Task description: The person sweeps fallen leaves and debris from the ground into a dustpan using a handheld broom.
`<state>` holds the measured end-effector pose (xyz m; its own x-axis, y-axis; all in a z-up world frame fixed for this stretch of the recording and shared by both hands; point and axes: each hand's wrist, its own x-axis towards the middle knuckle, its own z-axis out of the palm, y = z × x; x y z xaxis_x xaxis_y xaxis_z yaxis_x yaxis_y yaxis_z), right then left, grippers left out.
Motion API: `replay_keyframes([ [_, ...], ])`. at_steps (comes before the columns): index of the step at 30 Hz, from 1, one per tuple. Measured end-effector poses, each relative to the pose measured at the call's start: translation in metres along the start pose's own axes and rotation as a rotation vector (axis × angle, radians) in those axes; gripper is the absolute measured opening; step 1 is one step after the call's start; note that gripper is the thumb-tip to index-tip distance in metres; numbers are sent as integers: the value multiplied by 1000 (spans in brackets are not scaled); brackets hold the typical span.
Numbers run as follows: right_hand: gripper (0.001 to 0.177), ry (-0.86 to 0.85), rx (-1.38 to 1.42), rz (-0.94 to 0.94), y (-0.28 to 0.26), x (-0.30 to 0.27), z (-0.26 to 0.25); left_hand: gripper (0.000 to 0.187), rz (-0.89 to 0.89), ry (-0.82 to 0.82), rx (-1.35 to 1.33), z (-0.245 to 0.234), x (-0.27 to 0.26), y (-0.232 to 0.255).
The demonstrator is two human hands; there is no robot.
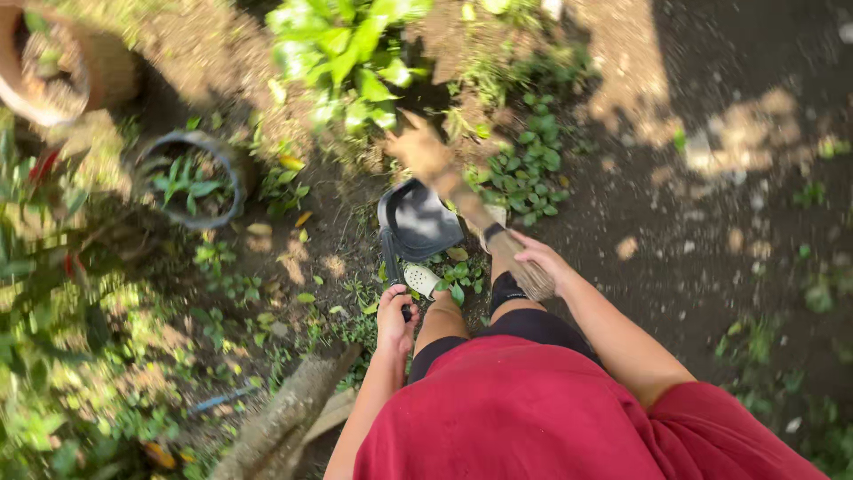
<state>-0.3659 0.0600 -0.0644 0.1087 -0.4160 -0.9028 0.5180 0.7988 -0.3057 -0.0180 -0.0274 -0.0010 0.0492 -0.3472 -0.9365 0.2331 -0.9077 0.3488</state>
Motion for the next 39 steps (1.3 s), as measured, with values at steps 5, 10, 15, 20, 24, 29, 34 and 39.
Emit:
replay_keyframes([
  [5,86,609,214,-372,120,-32,-86,25,8,-107,118,21,19,12],
  [10,74,702,1012,-164,150,1,-141,25,9,-130,211,31,28,23],
  [15,70,306,836,35,164,-6,-105,24,15,-129,278,32,39,24],
  [20,84,-133,638,-108,194,-82,-81,22,38,-59,370,24,41,24],
  [24,89,121,800,-200,192,-81,-75,23,58,-41,300,9,44,21],
  [29,77,463,978,11,133,6,-77,21,87,-5,215,-8,49,12],
  [34,73,-26,404,21,78,56,-19,23,71,34,175,-10,53,0],
  [39,80,-162,221,-4,72,-2,-28,22,73,30,122,-8,39,-4],
])
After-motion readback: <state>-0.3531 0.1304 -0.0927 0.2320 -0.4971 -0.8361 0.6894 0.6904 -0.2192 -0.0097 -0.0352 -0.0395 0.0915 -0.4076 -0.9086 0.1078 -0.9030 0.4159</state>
